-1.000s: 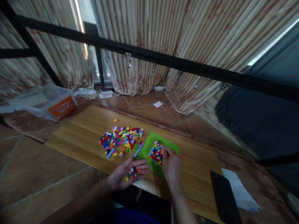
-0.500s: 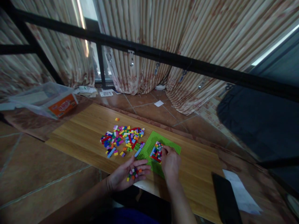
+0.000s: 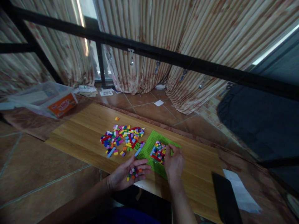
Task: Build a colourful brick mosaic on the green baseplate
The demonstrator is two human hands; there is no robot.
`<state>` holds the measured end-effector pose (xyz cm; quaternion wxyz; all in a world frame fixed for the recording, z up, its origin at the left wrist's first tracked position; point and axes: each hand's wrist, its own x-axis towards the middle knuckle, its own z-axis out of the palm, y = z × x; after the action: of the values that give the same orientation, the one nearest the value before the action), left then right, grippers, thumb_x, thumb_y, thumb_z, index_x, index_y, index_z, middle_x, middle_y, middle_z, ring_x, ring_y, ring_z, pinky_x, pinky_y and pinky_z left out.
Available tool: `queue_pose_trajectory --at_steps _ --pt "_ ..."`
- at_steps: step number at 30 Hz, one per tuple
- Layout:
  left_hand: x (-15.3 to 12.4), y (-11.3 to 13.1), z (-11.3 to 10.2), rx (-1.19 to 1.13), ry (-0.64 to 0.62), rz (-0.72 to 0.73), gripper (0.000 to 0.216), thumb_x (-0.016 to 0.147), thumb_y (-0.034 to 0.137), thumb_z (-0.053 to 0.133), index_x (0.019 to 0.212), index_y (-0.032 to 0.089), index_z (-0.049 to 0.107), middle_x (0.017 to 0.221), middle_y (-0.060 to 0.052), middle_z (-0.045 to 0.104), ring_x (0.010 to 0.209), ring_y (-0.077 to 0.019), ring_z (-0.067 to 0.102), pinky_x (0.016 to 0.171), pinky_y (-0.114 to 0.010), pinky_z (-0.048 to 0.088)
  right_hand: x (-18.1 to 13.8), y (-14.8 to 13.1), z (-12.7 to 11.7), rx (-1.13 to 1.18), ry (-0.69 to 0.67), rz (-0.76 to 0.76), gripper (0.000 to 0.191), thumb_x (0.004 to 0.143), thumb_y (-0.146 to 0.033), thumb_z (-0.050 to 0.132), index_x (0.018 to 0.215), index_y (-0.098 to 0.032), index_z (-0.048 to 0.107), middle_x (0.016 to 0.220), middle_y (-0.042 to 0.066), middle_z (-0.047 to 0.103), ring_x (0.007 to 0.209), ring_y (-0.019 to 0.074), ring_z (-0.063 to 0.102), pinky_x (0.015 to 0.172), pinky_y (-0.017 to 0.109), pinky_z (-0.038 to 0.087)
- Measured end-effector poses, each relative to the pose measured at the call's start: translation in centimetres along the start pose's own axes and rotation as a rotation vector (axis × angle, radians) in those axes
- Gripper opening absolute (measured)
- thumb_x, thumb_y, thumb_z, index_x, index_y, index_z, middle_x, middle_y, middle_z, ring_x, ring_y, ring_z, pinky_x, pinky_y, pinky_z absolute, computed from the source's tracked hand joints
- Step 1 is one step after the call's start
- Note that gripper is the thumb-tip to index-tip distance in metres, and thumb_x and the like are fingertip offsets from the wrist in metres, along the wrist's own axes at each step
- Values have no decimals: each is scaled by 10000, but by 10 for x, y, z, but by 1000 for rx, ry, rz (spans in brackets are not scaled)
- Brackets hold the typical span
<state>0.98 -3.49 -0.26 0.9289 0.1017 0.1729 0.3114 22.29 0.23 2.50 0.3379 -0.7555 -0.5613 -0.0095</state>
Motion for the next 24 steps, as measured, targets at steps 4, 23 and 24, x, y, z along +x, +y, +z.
queue_pose_trajectory --at_steps 4,23,24 --pt "0 0 0 6 1 3 495 896 472 348 1136 111 586 1178 -166 600 1066 -239 570 884 -324 381 5 6 11 67 -40 -46 473 819 -498 425 915 -117 688 905 152 667 859 262 579 792 389 418" --pt "3 -2 -4 13 14 7 517 890 489 354 1163 103 565 1149 -166 616 1065 -236 572 886 -325 389 1 13 28 303 -162 90 449 800 -507 438 917 -148 682 896 99 686 808 218 601 763 347 440" --pt "4 -2 -4 14 11 11 513 890 486 358 1166 105 561 1148 -165 617 1059 -234 576 884 -323 392 2 15 27 317 -185 95 450 799 -510 442 920 -148 680 889 98 687 798 218 604 756 347 443"
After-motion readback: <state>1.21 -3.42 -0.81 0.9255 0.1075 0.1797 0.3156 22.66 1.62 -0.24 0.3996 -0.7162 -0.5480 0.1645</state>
